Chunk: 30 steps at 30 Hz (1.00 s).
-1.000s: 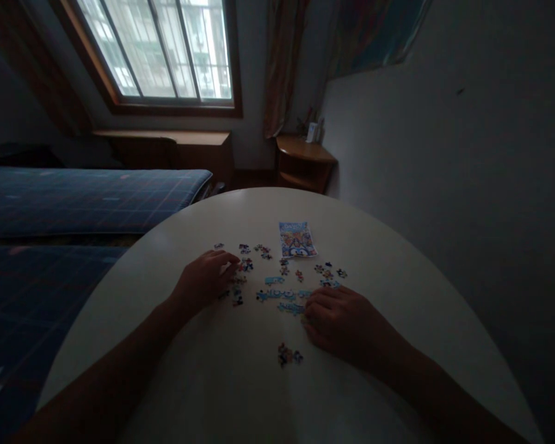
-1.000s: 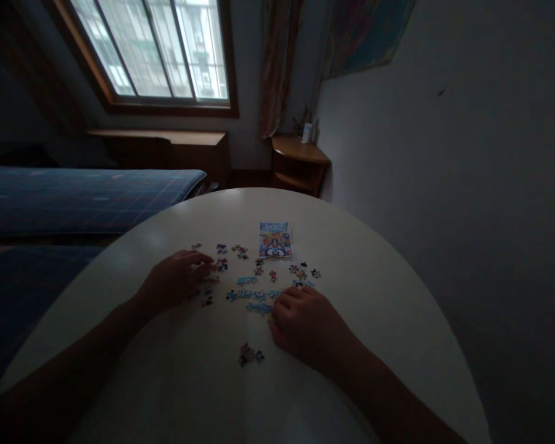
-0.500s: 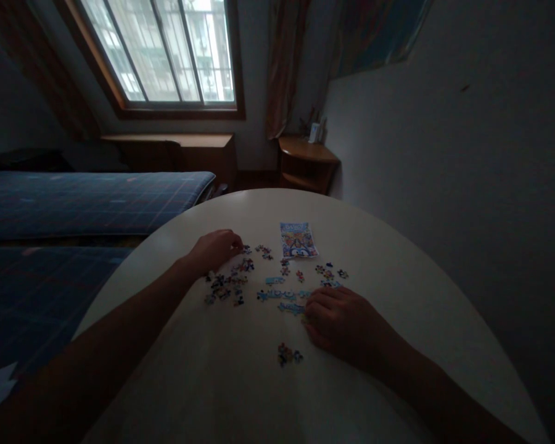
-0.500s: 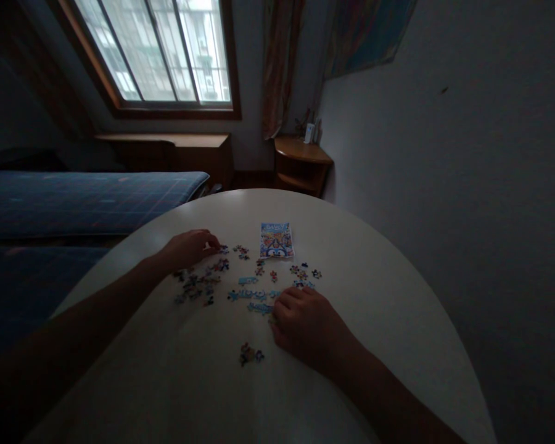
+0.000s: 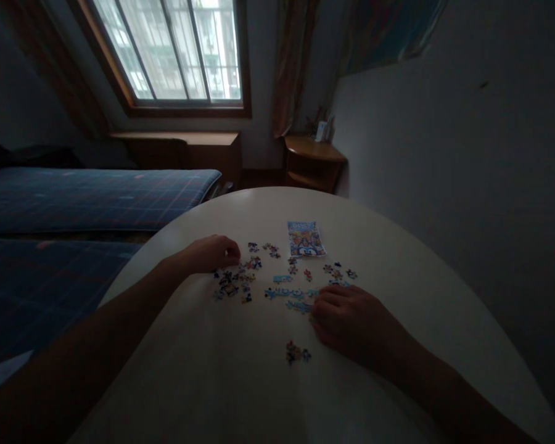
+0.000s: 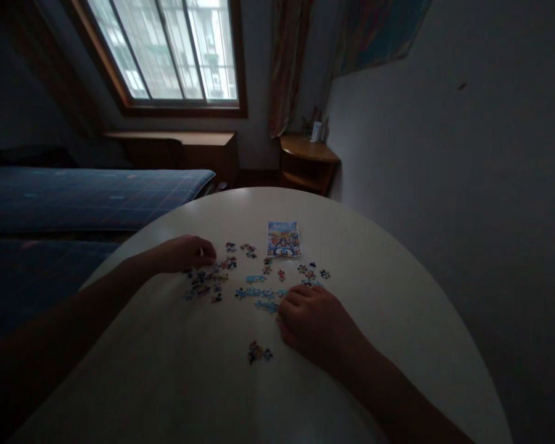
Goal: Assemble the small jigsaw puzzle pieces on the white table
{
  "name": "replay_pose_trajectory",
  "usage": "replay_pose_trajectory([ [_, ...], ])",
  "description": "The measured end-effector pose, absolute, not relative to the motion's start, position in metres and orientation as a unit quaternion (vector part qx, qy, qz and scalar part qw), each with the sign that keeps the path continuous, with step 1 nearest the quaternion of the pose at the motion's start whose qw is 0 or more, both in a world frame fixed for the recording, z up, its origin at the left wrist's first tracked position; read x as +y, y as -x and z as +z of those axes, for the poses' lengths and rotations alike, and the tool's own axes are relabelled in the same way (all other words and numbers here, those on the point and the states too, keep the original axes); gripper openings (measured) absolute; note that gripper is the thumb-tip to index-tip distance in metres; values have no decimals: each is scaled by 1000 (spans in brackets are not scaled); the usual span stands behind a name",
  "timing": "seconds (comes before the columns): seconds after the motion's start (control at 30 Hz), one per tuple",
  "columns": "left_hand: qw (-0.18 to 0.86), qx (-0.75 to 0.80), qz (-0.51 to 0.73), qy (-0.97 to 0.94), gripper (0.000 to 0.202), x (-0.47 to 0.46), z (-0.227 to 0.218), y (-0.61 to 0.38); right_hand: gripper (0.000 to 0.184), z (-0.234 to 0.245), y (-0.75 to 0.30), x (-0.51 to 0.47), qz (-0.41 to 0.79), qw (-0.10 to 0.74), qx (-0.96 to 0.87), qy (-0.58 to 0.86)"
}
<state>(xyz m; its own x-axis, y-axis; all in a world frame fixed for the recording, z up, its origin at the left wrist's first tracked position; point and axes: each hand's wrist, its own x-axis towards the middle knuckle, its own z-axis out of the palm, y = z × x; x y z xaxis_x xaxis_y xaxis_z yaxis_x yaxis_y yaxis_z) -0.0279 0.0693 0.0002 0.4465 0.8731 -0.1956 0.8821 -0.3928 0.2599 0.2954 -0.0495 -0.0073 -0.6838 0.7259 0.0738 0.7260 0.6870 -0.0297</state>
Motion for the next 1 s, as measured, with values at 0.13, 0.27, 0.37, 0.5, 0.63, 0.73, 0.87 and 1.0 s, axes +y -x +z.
replay_pose_trajectory([
  [0.13, 168, 514, -11, -841, 27, 68, 0, 26, 5, -8, -294, -48, -9, 42, -918, 394],
  [0.27, 175, 493, -13, -852, 24, 67, 1, 24, 6, -9, -294, -48, -11, 45, -919, 392],
  [0.37, 179, 478, -14, -860, 19, 66, -1, 24, 6, -9, -294, -48, -11, 43, -920, 390],
  [0.5, 166, 470, -13, -867, 14, 66, -4, 24, 6, -8, -293, -48, -21, 46, -920, 389],
  [0.63, 163, 458, -7, -874, 13, 63, -5, 24, 6, -7, -293, -48, -20, 46, -922, 383],
  [0.73, 167, 454, -1, -875, 14, 59, -6, 24, 6, -7, -293, -48, -14, 40, -922, 384],
  [0.87, 170, 455, 11, -874, 13, 55, -8, 24, 6, -6, -293, -49, -8, 36, -920, 391],
  [1.0, 173, 464, 19, -869, 21, 53, -7, 23, 6, -5, -294, -49, -1, 38, -920, 390],
])
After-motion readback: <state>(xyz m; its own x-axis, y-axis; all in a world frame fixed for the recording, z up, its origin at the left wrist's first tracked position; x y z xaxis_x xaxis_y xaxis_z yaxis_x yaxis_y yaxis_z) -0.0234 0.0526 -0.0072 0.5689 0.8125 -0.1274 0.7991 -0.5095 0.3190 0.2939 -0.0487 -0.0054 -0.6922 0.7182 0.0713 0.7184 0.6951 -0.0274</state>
